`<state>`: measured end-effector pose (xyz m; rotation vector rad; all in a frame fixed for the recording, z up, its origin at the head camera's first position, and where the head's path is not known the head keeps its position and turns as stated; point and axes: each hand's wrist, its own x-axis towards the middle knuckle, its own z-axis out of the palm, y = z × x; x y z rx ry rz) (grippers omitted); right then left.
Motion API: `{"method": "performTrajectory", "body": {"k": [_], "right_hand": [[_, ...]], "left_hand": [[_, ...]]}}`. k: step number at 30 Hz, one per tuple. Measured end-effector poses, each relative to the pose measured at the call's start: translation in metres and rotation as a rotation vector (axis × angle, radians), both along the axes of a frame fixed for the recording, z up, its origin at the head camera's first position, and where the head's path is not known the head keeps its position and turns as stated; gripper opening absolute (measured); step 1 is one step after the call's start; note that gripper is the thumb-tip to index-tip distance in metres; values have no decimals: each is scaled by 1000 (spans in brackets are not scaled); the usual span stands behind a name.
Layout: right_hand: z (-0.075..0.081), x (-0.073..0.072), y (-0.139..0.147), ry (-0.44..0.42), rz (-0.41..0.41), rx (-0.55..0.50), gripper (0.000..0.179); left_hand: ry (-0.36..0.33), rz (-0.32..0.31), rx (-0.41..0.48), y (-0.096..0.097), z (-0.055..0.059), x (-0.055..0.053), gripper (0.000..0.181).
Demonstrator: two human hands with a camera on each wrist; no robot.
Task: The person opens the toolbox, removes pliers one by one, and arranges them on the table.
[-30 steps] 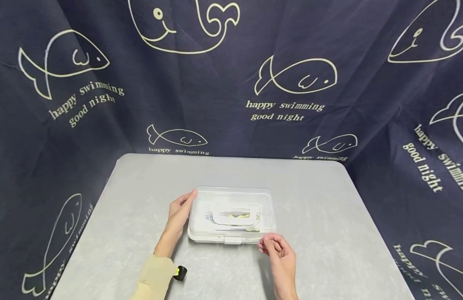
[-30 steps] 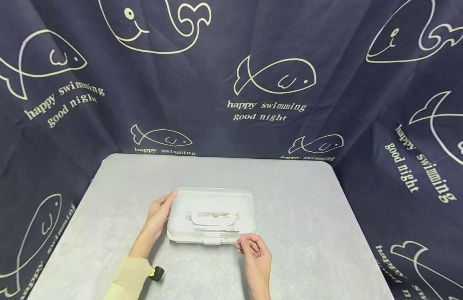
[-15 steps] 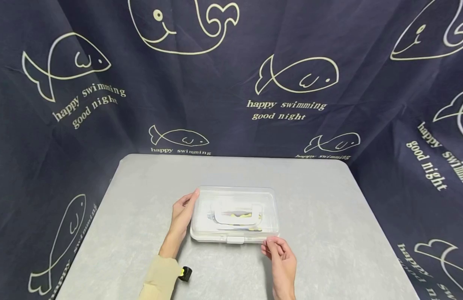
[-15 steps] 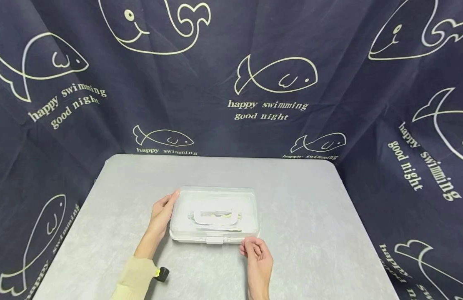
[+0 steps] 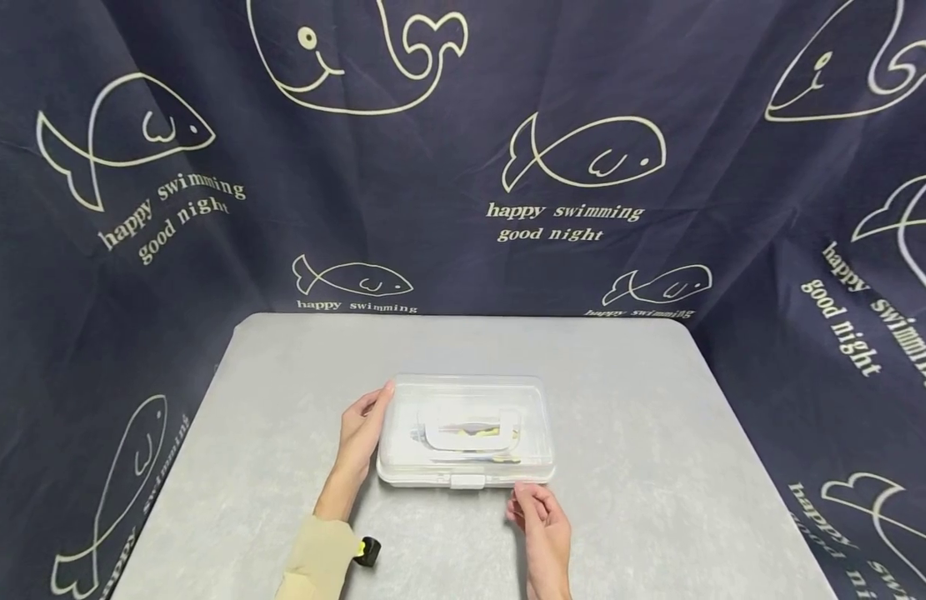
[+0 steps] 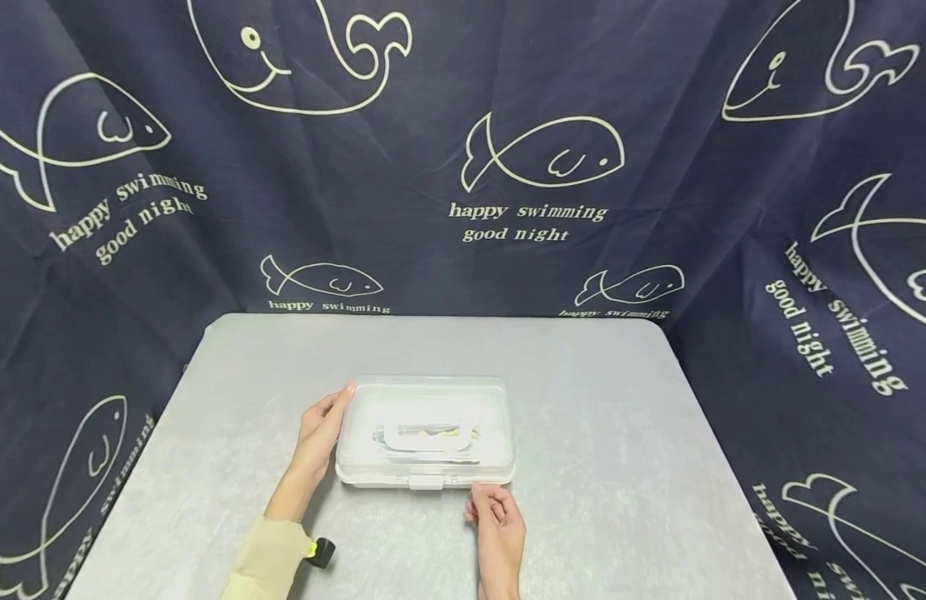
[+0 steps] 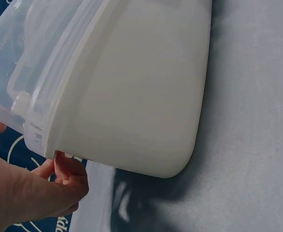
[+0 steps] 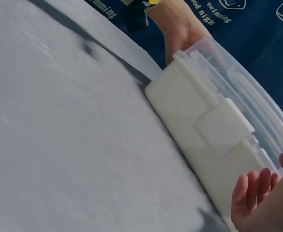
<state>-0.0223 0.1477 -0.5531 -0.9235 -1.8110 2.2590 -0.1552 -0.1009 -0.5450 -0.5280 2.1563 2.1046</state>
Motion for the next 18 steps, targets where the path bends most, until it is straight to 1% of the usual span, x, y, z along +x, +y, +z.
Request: {"method": "performTrajectory", "body": {"k": [2,5,10,12,16,18], "right_hand": [[-3,0,-4,-27,0,-8,22],[-7,0,-8,-34,8,-11,27],[-6,-2,-13,-79,25,-42,37],[-6,-2,-14,-87,30,-54,37],[-6,-2,-17,-93,41,-89,30],[-5,-2,-19,-98,55,-109,30]], "left_hand": [[2,1,-9,-1,0,1,82],[4,2,-12,-1,0,1,80],[-2,2,-9,0,1,1,80],[0,-2,-5,0,1,1,81],[5,-7,-3,-1,1,1,82],[8,-9,-5,-1,1,2,83]]}}
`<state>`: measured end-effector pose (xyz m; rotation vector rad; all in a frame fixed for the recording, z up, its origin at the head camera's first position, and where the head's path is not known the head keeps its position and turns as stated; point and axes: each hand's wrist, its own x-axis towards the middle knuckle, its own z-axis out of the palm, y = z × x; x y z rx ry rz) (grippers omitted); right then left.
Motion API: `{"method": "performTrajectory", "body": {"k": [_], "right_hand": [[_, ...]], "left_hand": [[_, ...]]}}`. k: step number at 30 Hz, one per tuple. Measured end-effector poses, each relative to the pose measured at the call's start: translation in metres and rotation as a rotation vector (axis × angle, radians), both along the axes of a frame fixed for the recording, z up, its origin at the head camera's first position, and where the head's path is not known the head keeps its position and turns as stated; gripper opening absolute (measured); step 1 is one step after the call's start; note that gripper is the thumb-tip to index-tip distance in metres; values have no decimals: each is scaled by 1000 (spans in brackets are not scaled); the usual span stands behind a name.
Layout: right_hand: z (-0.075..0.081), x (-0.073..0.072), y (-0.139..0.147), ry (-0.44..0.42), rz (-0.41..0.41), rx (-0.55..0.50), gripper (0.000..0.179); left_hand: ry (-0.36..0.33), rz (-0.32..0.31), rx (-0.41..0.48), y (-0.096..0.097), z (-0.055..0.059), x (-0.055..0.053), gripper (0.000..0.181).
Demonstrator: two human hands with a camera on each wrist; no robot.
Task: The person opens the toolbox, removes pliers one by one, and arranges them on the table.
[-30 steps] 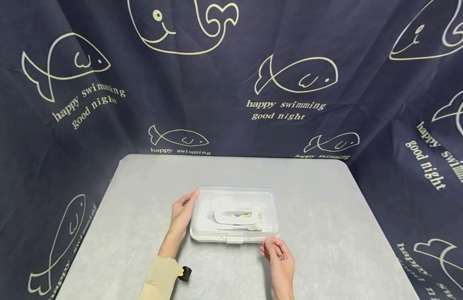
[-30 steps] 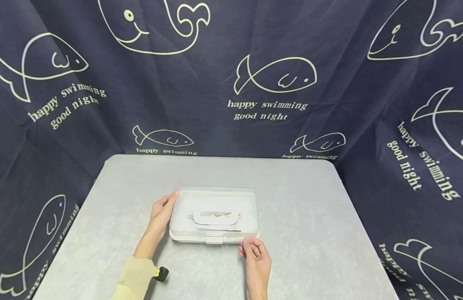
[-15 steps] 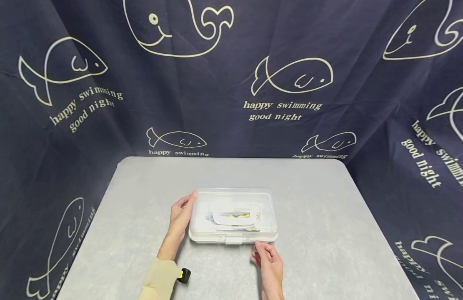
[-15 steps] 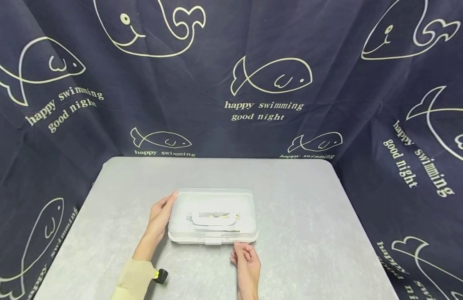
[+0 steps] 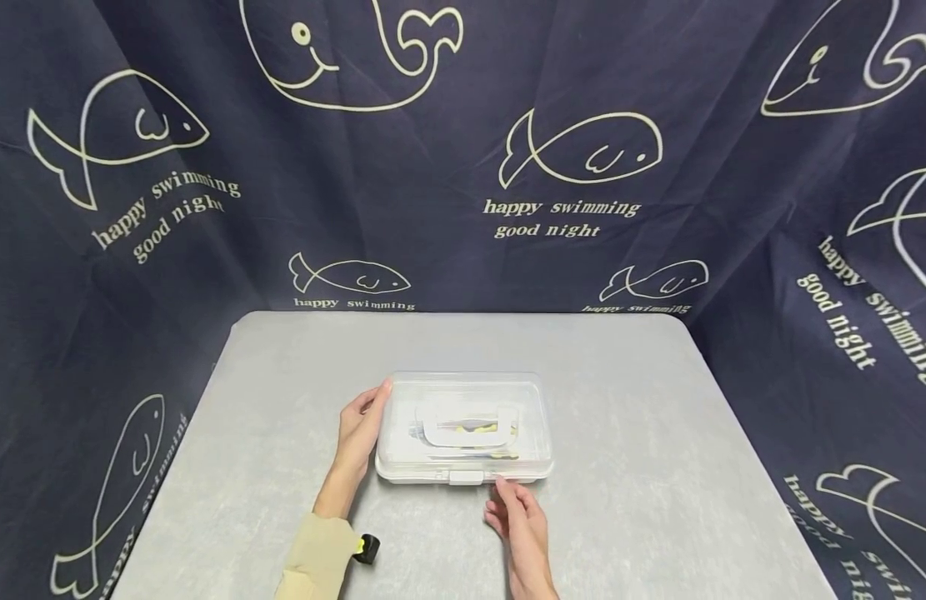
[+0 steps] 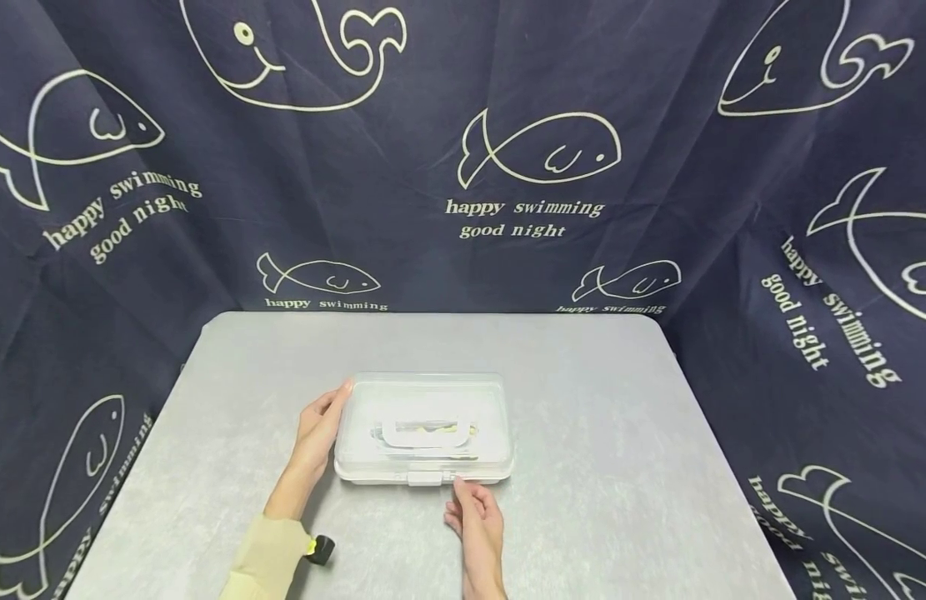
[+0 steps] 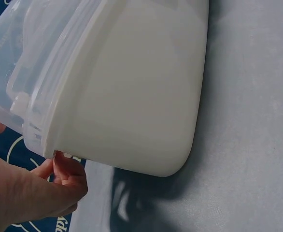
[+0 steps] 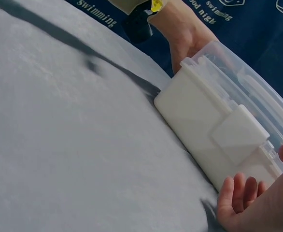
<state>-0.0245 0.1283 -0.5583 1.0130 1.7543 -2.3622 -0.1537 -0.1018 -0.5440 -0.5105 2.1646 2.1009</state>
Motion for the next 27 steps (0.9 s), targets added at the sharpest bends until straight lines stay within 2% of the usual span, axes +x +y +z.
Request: {"method": "performTrajectory", "body": {"k": [7,16,27], "right_hand": [[2,0,-3,-38,93,-56,49],[4,-1,-6,-8,167,-79,50],[2,-3,-7,16,203,-96,52]], "left_hand": [[-3,-5,-18,1,-1,1,85],[-13,10,-18,1,-3,-1,83],[-7,20,-25,1,-1,-1,78]]}}
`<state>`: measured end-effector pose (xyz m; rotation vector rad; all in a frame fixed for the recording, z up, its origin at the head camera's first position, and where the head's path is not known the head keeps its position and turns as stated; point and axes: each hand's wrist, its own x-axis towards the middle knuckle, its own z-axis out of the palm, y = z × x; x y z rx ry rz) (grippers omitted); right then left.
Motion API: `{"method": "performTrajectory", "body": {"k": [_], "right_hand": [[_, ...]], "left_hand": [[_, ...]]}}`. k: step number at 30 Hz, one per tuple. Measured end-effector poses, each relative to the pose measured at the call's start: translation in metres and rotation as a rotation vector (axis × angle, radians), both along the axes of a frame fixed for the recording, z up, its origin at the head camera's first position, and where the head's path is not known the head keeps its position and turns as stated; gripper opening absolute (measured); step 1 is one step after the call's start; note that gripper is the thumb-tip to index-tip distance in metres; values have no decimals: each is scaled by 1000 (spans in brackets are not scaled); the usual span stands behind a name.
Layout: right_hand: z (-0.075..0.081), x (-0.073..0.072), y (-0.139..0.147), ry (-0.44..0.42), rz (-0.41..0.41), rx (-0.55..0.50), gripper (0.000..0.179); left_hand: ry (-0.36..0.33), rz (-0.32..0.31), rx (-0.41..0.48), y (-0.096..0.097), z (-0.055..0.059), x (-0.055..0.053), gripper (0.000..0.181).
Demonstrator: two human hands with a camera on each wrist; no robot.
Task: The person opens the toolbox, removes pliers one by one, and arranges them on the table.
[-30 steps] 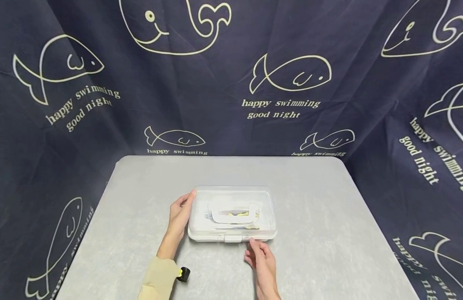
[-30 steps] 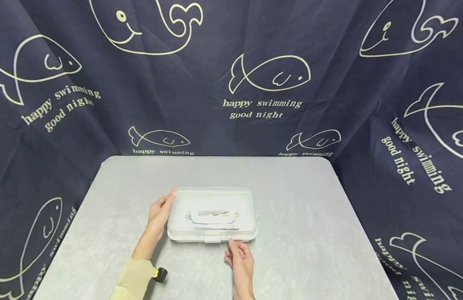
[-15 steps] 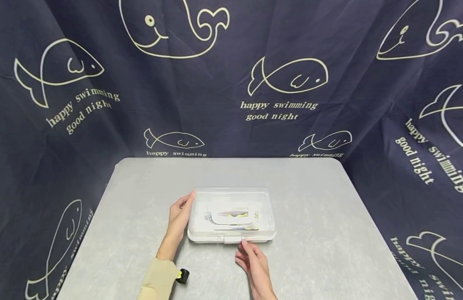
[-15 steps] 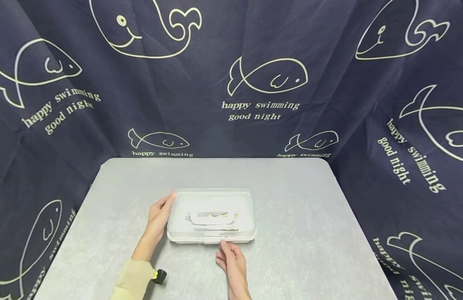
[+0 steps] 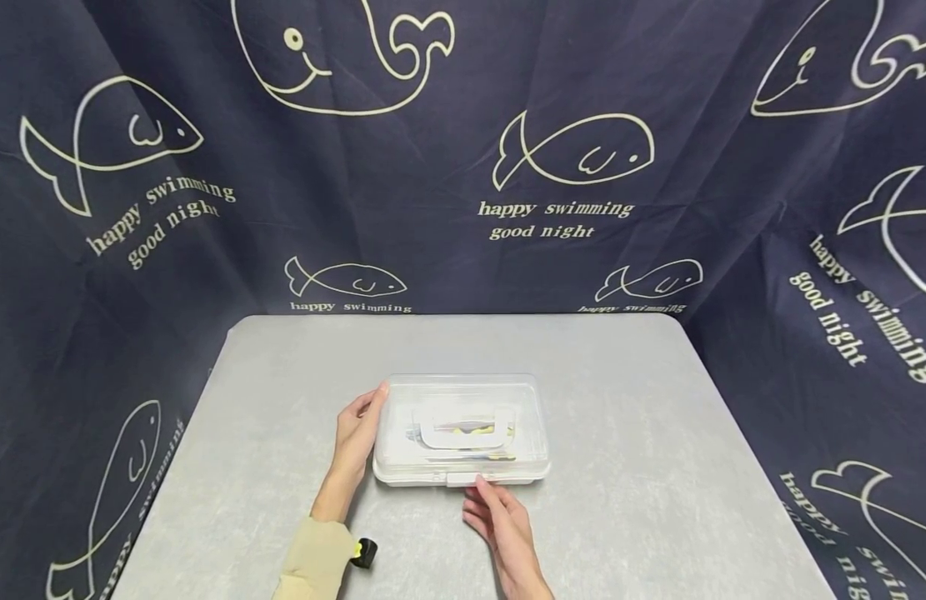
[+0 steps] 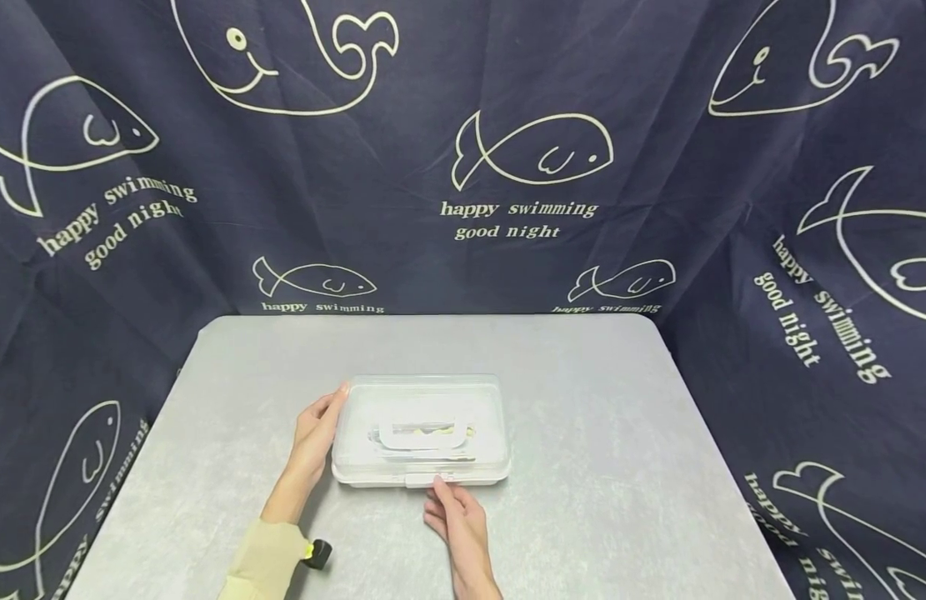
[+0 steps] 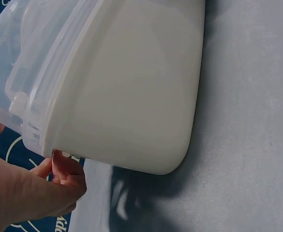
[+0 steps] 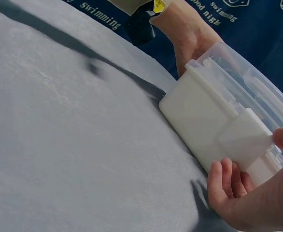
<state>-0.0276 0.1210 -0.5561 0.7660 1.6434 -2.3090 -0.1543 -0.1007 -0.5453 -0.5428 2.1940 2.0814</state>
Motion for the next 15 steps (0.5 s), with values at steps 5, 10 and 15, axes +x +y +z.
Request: {"method": "performTrajectory", "body": {"k": [5,10,15], "right_hand": [[-1,-1,1,-1,35,-22,55],[-1,-3,3,-17,82,-56,61],[-1,-3,3,-11,104,-79,63]], "left_hand": [[3,-1,-8,0,0,0,78],[-11,-7,-8,0,0,0,81],[-16,-5,0,1,1,-1,79]]}}
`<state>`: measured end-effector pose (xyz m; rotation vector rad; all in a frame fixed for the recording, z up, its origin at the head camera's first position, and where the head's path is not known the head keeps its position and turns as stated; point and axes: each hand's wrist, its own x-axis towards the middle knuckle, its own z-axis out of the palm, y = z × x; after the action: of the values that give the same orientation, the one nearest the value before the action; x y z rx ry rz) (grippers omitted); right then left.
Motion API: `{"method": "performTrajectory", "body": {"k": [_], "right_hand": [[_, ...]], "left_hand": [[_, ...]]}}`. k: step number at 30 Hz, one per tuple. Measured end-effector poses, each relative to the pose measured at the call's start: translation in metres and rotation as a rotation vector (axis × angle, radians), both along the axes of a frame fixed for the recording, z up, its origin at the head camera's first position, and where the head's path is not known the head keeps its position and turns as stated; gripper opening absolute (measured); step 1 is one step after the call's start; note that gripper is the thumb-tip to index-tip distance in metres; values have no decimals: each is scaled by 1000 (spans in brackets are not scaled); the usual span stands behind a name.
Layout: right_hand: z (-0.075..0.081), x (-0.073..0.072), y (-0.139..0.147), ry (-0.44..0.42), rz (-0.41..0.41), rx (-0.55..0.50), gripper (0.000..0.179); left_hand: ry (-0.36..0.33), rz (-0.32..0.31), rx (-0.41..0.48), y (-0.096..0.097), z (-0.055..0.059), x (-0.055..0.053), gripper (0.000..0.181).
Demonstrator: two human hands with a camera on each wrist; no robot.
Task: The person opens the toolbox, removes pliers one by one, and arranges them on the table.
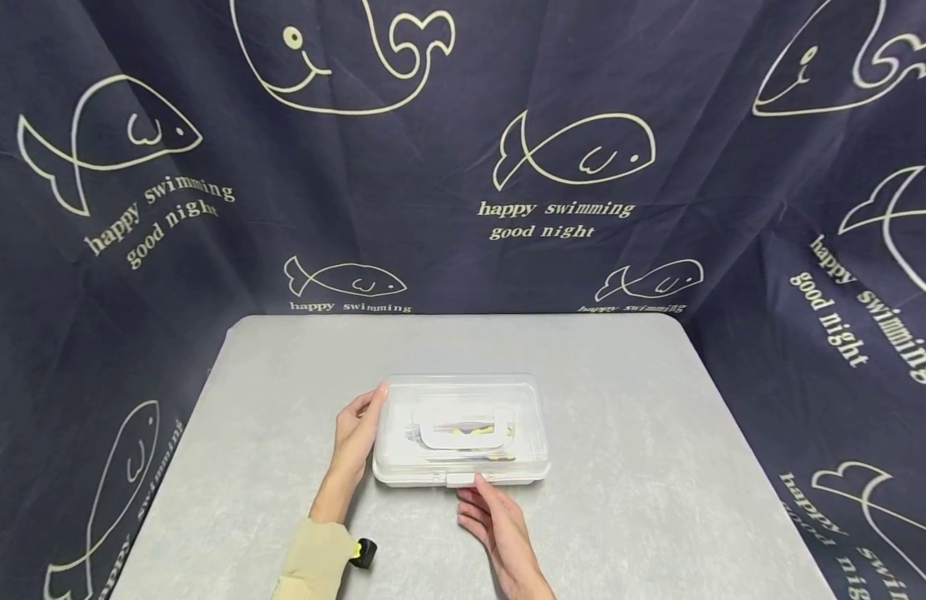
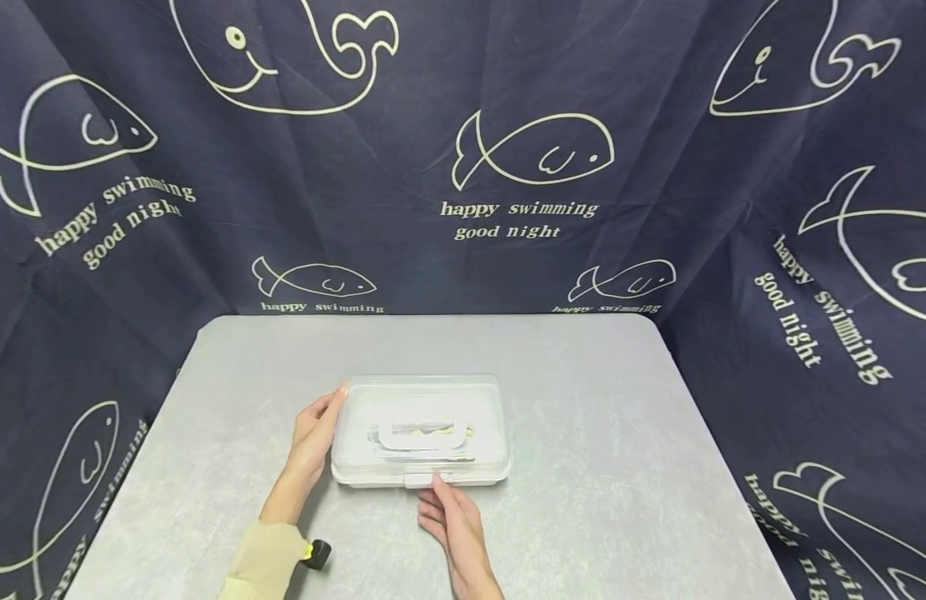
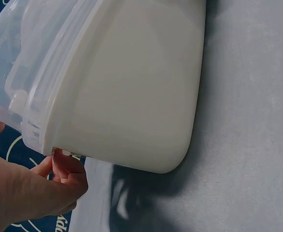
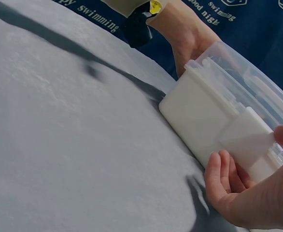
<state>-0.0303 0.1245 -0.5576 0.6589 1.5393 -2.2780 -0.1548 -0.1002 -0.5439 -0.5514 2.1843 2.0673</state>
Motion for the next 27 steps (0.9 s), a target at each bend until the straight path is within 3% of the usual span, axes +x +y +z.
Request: {"method": "performTrajectory", "body": {"k": [8,27], "right_hand": [[3,0,1,-15,7,25,68],[-1,0,0,-14,-5,103,57]], "left_hand": [[23,-2,6,1,-1,-2,77],[4,9,16,0,-2,-1,79]]}}
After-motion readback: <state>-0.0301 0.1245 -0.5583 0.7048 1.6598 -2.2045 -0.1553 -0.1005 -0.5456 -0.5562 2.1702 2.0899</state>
